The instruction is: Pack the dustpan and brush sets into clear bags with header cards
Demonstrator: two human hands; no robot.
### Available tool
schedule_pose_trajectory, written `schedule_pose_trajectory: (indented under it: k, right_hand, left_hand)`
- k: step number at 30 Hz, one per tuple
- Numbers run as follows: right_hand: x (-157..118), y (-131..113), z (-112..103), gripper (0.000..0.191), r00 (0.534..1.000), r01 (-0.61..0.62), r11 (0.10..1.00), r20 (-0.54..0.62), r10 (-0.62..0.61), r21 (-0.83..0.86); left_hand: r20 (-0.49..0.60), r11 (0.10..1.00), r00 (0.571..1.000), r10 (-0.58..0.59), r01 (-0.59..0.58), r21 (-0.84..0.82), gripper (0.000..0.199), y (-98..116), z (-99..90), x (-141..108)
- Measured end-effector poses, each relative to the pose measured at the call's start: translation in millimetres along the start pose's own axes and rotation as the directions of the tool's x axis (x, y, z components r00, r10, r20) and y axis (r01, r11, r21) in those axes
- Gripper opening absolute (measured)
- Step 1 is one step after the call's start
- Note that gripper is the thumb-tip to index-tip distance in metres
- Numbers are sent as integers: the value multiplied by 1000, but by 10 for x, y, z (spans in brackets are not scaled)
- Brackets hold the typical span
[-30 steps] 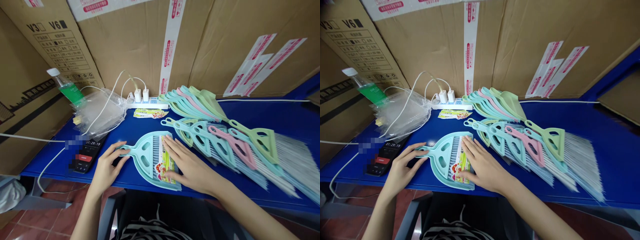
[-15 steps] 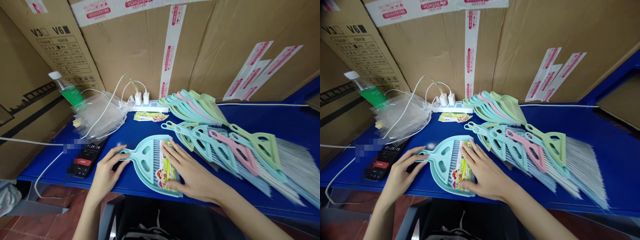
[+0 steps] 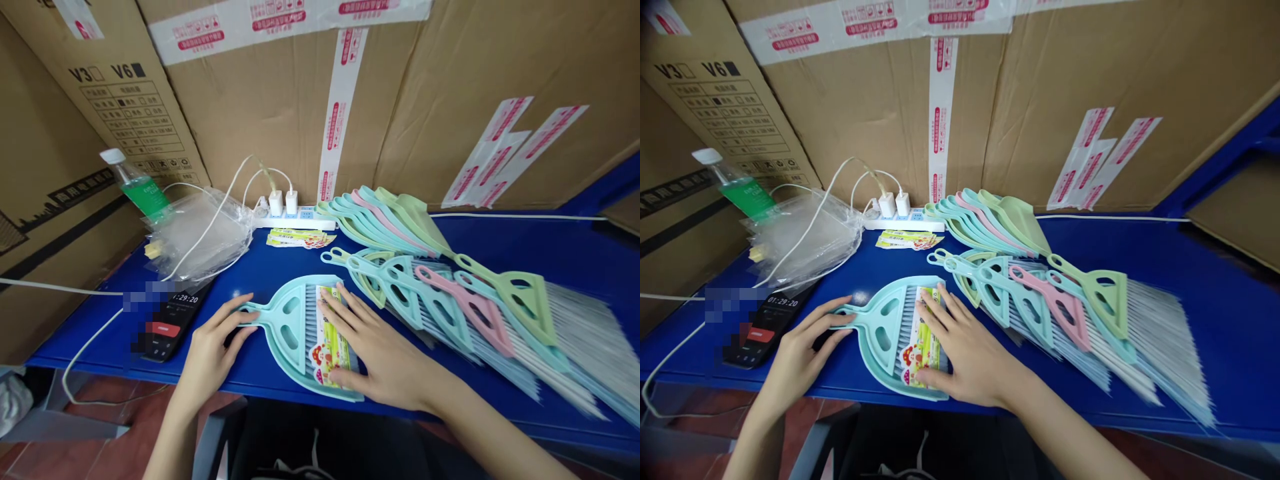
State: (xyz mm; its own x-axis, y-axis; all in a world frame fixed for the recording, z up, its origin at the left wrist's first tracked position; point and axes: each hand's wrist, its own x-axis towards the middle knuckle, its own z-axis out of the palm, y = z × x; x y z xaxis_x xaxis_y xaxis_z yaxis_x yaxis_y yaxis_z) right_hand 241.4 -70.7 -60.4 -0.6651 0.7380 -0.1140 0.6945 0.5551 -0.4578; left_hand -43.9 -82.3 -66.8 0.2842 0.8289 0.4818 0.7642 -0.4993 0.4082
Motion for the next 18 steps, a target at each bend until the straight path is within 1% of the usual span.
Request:
schedule_pose_trajectory:
  k: [2, 6, 10, 14, 18]
  right_hand:
    - [-3, 7, 7, 88, 1000, 13, 1000, -23, -12, 21]
    - [-13, 27, 31, 86, 1000, 7, 999, -26, -6, 48]
    - [-25, 54, 59, 79, 997, 22, 999, -79, -19, 44]
    - [-45, 61, 71, 76, 997, 22, 999, -81, -19, 30]
    - [-71, 76, 90, 71, 990, -10, 999, -143, 14, 35]
  left_hand:
    - [3, 1000, 1000, 1, -1, 1, 28, 3, 3, 0]
    - [-3, 1000, 1000, 19, -19, 3, 25, -2, 7, -2]
    - [-18, 999, 999, 37, -36, 6, 23, -12, 16, 4]
    - [-16, 999, 999, 39, -39, 7, 22, -5, 15, 8]
    - [-14, 1000, 999, 31, -31, 1, 22, 10, 12, 2]
